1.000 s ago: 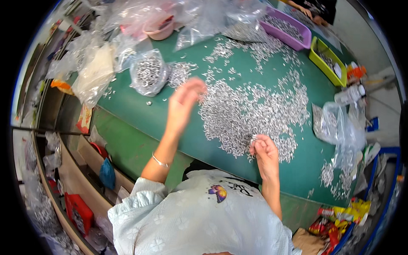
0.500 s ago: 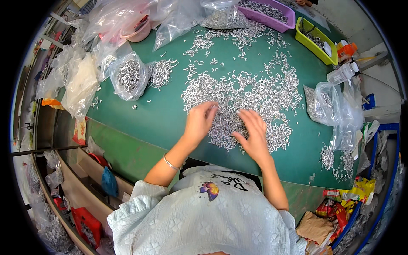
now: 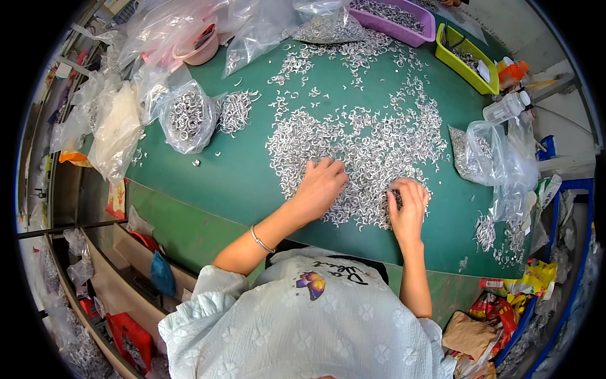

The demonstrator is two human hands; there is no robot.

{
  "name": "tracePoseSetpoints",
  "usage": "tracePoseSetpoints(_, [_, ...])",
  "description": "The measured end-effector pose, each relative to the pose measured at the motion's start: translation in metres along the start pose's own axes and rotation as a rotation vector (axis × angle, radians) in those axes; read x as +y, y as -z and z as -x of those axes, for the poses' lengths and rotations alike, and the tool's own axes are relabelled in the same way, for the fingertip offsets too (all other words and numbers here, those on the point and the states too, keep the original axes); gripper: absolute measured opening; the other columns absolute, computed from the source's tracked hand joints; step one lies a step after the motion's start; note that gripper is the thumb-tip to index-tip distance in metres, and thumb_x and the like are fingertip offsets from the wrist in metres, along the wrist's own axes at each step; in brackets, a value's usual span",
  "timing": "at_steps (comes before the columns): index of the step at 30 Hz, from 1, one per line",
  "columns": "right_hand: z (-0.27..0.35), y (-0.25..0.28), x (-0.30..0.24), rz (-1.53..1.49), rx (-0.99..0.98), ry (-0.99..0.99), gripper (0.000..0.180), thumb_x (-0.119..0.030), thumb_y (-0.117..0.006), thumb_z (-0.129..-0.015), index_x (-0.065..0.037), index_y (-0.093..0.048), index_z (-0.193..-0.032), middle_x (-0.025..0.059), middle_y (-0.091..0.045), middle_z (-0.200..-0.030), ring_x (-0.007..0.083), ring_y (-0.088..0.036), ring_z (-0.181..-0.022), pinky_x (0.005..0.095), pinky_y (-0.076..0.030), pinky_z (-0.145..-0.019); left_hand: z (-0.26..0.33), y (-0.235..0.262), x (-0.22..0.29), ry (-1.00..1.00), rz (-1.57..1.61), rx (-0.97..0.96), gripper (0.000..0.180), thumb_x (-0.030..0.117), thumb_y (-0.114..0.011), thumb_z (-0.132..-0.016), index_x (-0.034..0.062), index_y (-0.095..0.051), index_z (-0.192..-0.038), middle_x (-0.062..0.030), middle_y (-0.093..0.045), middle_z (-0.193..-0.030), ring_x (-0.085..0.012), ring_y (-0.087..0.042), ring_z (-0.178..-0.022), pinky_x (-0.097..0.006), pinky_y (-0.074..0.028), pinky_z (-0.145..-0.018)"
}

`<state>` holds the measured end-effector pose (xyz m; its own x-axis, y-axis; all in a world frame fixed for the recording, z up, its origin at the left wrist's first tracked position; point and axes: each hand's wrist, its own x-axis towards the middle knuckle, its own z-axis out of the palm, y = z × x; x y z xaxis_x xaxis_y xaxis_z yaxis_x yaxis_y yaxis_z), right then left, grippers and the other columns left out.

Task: The person sorts through a large pile of small, crescent-shaped metal components on a green workbench by hand, picking out individual pieces and placing them into a plastic bag.

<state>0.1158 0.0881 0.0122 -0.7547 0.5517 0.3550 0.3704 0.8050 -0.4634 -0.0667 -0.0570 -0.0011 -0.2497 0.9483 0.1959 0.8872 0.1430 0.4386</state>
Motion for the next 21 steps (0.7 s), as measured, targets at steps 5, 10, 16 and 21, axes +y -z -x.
tracePoseSetpoints(5, [-0.015,-0.018,-0.020,-0.229,-0.074,0.060,0.029,-0.008,-0.071,-0.081,-0.004,-0.063,-0.108,0.0112,-0.063,-0.116,0.0303,-0.055,-0.114,0.0410,-0.037,-0.100,0.008,0.002,-0.011,0.128,0.322,0.241,0.014,0.006,-0.070,-0.081,0.0079,-0.065,-0.094,-0.0033,-0.065,-0.102,-0.0230,-0.058,-0.098,-0.037,-0.037,-0.083])
tracePoseSetpoints(10, [-0.019,-0.039,-0.042,-0.235,-0.229,0.271,0.032,-0.013,-0.072,-0.081,-0.005,-0.063,-0.111,0.0092,-0.061,-0.124,0.0298,-0.052,-0.123,0.0451,-0.034,-0.104,0.018,0.010,-0.024,0.272,0.424,0.414,0.009,0.004,-0.069,-0.083,0.0046,-0.065,-0.091,-0.0067,-0.068,-0.093,-0.0283,-0.064,-0.087,-0.037,-0.042,-0.081])
tracePoseSetpoints(16, [-0.001,-0.024,-0.026,-0.129,-0.188,0.249,0.019,-0.013,-0.073,-0.080,-0.007,-0.066,-0.097,0.0074,-0.063,-0.113,0.0283,-0.053,-0.121,0.0524,-0.029,-0.104,0.024,0.019,-0.014,0.290,0.427,0.326,0.012,0.003,-0.063,-0.087,0.0035,-0.064,-0.099,-0.0139,-0.064,-0.092,-0.0362,-0.063,-0.081,-0.043,-0.050,-0.070])
tracePoseSetpoints(21, [-0.008,-0.030,-0.033,-0.126,-0.012,0.145,0.017,-0.010,-0.076,-0.076,-0.007,-0.066,-0.090,0.0072,-0.061,-0.098,0.0283,-0.056,-0.104,0.0422,-0.036,-0.089,0.031,0.016,-0.005,0.244,0.345,0.098,0.011,0.002,-0.066,-0.084,0.0003,-0.063,-0.095,-0.0148,-0.059,-0.090,-0.0361,-0.061,-0.075,-0.042,-0.049,-0.065])
